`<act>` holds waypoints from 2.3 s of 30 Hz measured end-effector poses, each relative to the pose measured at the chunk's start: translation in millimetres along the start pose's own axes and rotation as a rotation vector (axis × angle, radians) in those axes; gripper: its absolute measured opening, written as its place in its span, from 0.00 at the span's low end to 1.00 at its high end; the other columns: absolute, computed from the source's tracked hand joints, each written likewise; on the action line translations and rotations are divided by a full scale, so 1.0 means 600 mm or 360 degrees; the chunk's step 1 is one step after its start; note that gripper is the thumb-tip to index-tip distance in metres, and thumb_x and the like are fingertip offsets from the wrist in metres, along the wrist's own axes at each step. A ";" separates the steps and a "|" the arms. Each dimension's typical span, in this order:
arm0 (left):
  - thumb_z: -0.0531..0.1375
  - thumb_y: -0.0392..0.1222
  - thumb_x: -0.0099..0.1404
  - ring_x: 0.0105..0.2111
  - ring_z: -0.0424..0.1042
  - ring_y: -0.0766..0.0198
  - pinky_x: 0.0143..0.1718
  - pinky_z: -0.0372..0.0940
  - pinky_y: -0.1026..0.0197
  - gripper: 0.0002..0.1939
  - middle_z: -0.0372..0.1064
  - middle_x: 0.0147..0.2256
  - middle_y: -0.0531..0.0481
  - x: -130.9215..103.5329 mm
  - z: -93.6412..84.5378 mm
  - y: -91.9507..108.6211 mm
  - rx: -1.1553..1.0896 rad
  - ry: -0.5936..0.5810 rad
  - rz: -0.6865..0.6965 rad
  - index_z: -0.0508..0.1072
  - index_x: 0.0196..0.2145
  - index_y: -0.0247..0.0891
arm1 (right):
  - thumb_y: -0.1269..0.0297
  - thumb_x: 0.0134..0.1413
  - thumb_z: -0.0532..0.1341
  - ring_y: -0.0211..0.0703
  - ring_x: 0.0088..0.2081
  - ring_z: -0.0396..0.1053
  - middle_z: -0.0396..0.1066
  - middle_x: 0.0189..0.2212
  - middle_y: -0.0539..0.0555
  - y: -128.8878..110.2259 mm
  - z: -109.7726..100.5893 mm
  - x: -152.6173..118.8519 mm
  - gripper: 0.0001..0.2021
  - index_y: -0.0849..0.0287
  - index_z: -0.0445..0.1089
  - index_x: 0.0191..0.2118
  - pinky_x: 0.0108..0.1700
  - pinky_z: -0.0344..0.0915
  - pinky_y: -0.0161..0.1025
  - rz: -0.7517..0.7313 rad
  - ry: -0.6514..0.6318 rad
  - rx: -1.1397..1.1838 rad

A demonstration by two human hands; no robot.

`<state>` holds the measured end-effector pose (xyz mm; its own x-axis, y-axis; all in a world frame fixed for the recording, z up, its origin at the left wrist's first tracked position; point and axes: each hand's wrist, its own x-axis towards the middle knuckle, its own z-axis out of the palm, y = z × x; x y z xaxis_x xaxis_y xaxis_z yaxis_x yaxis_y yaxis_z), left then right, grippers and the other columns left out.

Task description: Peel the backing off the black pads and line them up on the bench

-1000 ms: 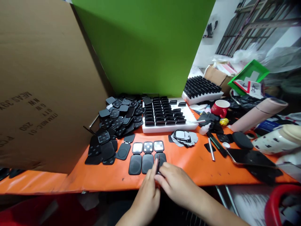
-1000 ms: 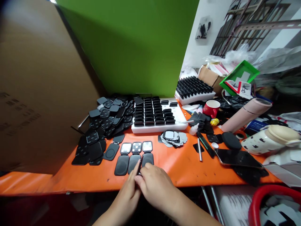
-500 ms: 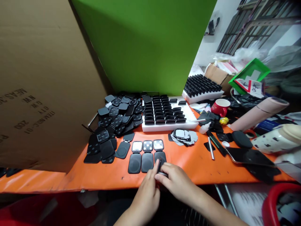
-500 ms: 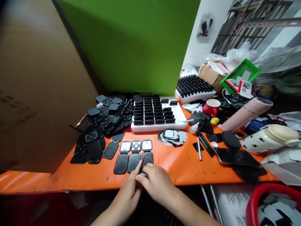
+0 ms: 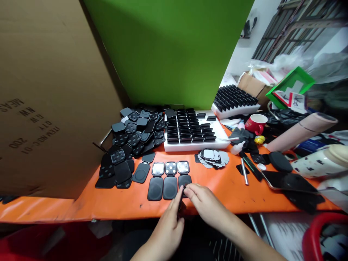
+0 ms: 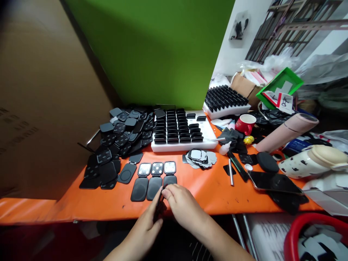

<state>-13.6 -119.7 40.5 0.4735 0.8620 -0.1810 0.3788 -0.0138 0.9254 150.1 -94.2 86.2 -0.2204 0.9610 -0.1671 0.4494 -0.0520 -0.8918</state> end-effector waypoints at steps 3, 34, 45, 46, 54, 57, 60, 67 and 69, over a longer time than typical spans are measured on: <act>0.47 0.23 0.54 0.57 0.52 0.57 0.56 0.51 0.52 0.41 0.47 0.60 0.47 -0.007 -0.012 0.001 0.0386 -0.0035 0.0074 0.39 0.62 0.47 | 0.61 0.61 0.45 0.41 0.34 0.62 0.65 0.32 0.53 -0.012 -0.009 -0.011 0.14 0.57 0.66 0.34 0.38 0.58 0.37 -0.0039 -0.0060 -0.0317; 0.51 0.37 0.64 0.45 0.68 0.61 0.48 0.62 0.59 0.17 0.68 0.46 0.48 -0.007 -0.033 0.035 0.0013 0.0166 0.0183 0.66 0.50 0.45 | 0.55 0.55 0.54 0.29 0.20 0.54 0.59 0.23 0.48 0.018 0.024 -0.035 0.15 0.63 0.63 0.28 0.19 0.48 0.28 0.0548 -0.0353 0.1360; 0.51 0.24 0.54 0.47 0.68 0.61 0.49 0.62 0.59 0.28 0.69 0.47 0.47 -0.028 -0.042 0.037 0.0495 0.0012 0.0556 0.64 0.51 0.44 | 0.58 0.48 0.60 0.27 0.17 0.53 0.59 0.20 0.47 0.025 0.036 -0.057 0.13 0.64 0.63 0.27 0.17 0.45 0.25 0.0845 -0.0390 0.1726; 0.51 0.24 0.54 0.46 0.68 0.61 0.48 0.63 0.59 0.28 0.69 0.46 0.47 -0.028 -0.044 0.038 0.0485 0.0011 0.0570 0.64 0.51 0.44 | 0.58 0.48 0.61 0.27 0.17 0.53 0.59 0.19 0.47 0.024 0.040 -0.058 0.13 0.64 0.62 0.26 0.17 0.45 0.25 0.0841 -0.0347 0.1714; 0.55 0.40 0.61 0.37 0.72 0.60 0.40 0.67 0.60 0.10 0.74 0.37 0.47 -0.002 -0.046 0.036 -0.0208 0.0469 0.0048 0.71 0.41 0.39 | 0.49 0.56 0.51 0.26 0.12 0.46 0.58 0.15 0.44 0.009 0.051 -0.051 0.18 0.61 0.64 0.34 0.15 0.45 0.27 0.0654 -0.0407 0.1791; 0.58 0.44 0.59 0.37 0.72 0.59 0.39 0.67 0.60 0.12 0.73 0.36 0.47 0.009 -0.043 0.039 -0.0460 0.0707 -0.0079 0.71 0.39 0.36 | 0.52 0.56 0.52 0.25 0.13 0.45 0.59 0.18 0.45 -0.004 0.043 -0.043 0.16 0.62 0.64 0.36 0.15 0.40 0.26 0.0752 -0.0522 0.1801; 0.58 0.42 0.59 0.36 0.72 0.60 0.38 0.67 0.61 0.10 0.74 0.34 0.47 0.005 -0.041 0.045 -0.0465 0.0593 0.0041 0.72 0.39 0.37 | 0.57 0.54 0.55 0.25 0.16 0.49 0.61 0.21 0.47 -0.013 0.038 -0.039 0.12 0.62 0.64 0.34 0.16 0.40 0.25 0.0846 -0.0499 0.1843; 0.56 0.33 0.60 0.36 0.73 0.60 0.40 0.67 0.58 0.13 0.75 0.35 0.48 -0.019 -0.040 0.041 -0.0332 0.0288 0.0615 0.72 0.42 0.45 | 0.63 0.50 0.54 0.26 0.16 0.52 0.61 0.23 0.49 0.004 0.025 -0.045 0.09 0.65 0.64 0.30 0.15 0.40 0.25 0.1158 -0.0766 0.2123; 0.57 0.31 0.59 0.38 0.73 0.59 0.40 0.67 0.56 0.15 0.75 0.37 0.48 -0.020 -0.037 0.037 -0.0363 0.0319 0.0702 0.72 0.42 0.47 | 0.59 0.52 0.53 0.26 0.16 0.52 0.60 0.22 0.49 0.005 0.021 -0.046 0.12 0.65 0.65 0.29 0.15 0.41 0.24 0.1229 -0.0752 0.2219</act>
<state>-28.5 -119.2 70.8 0.3792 0.8793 0.2881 -0.0151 -0.3054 0.9521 146.9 -124.3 82.8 -0.6712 0.4472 -0.5912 -0.4404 -0.8821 -0.1672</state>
